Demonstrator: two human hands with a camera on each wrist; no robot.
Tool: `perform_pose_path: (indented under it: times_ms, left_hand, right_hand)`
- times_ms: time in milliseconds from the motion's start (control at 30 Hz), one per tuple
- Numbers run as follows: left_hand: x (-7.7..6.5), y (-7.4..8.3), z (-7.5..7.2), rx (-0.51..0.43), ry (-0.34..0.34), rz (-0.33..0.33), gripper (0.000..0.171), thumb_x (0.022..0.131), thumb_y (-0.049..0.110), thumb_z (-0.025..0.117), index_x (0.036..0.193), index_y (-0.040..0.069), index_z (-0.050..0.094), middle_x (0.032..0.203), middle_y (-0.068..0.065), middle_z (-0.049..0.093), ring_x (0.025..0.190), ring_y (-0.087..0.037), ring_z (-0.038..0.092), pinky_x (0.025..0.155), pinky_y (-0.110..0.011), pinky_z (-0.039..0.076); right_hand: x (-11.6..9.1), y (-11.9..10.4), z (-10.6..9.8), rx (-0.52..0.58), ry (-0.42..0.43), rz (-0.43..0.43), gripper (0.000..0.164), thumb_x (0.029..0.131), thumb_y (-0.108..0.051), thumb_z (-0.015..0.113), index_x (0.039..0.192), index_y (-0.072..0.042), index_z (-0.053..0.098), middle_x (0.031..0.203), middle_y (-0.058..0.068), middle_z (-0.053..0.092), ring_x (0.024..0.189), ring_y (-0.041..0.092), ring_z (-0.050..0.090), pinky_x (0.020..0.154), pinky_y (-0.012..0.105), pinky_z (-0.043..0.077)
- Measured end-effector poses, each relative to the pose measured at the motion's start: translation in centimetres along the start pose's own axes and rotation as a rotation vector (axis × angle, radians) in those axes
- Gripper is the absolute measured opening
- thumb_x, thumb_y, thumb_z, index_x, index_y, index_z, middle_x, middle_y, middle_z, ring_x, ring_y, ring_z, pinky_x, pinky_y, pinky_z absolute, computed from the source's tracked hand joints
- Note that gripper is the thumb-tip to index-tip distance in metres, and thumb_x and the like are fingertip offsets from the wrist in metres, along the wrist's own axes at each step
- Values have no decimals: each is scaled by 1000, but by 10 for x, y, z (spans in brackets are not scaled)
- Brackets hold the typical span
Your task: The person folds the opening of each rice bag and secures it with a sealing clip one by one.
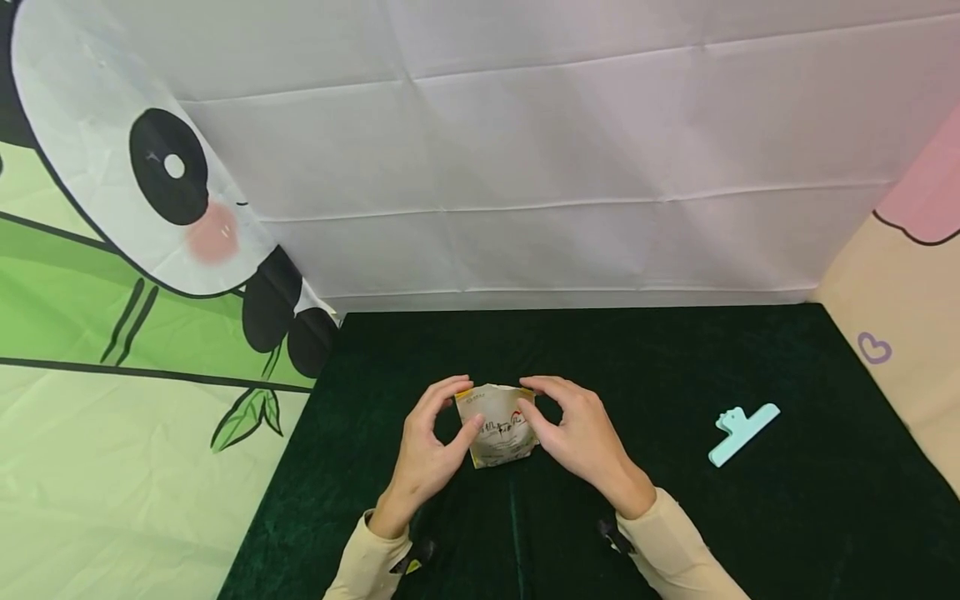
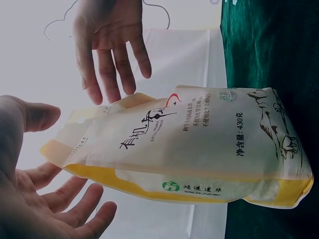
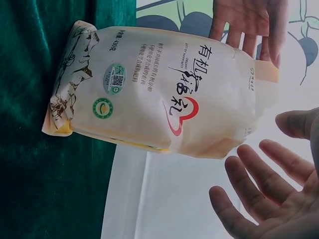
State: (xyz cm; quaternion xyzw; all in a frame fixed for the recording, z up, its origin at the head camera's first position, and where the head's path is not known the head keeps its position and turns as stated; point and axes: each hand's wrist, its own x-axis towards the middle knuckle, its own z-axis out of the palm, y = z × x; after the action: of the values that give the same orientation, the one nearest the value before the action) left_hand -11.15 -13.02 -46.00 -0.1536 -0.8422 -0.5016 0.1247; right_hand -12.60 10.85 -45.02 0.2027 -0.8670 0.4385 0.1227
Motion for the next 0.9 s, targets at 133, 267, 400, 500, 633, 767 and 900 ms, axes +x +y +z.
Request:
perform_pose_path:
  times_ms: [133,267,400,500,633,767,900]
  left_hand:
    - [2,0,1,2,2,16,42,99,25,75,139,18,66,150,-7,61,141,-30,56,111,-62,48]
    - [3,0,2,-1,7,12,40,99,22,74,138,19,66,150,-5,61,140,-29,57,111,-60,49]
    - [3,0,4,-12,2,0,39,100,20,73,138,18,66,149,-4,61,139,-27,58,111,-57,50]
    - [3,0,5,-12,2,7,38,100,20,72,138,18,66,149,-5,62,138,-27,58,110,-57,51]
    - [4,0,6,-6,13,18,37,101,21,72,137,18,67,148,-5,62,137,-27,59,109,-57,51]
    - [5,-1,6,-11,16,14,36,101,21,71,137,19,67,148,-4,62,137,-27,59,108,-57,51]
    - [6,-3,8,-20,13,13,36,101,21,72,137,18,67,148,-6,62,138,-27,59,110,-57,51]
  right_hand:
    - [2,0,2,4,1,-3,31,101,-17,74,131,-10,73,125,7,77,117,26,73,99,55,58]
    - [4,0,4,1,1,-7,30,101,-16,73,130,-10,73,125,7,77,116,25,73,97,53,60]
    - [5,-1,6,-3,6,-15,29,101,-15,74,130,-10,73,126,7,77,115,25,74,94,51,61]
    - [6,-2,7,-5,10,-21,28,101,-15,74,129,-10,74,125,7,77,113,24,74,93,50,62]
    - [7,-3,7,-1,10,-23,28,101,-16,74,128,-10,74,123,7,77,112,23,74,93,50,62]
    - [9,-4,8,10,7,-24,28,101,-16,74,128,-9,74,125,8,77,113,24,73,95,52,61]
    - [10,-5,10,15,7,-31,27,101,-16,74,127,-9,75,127,8,76,114,25,73,94,50,62]
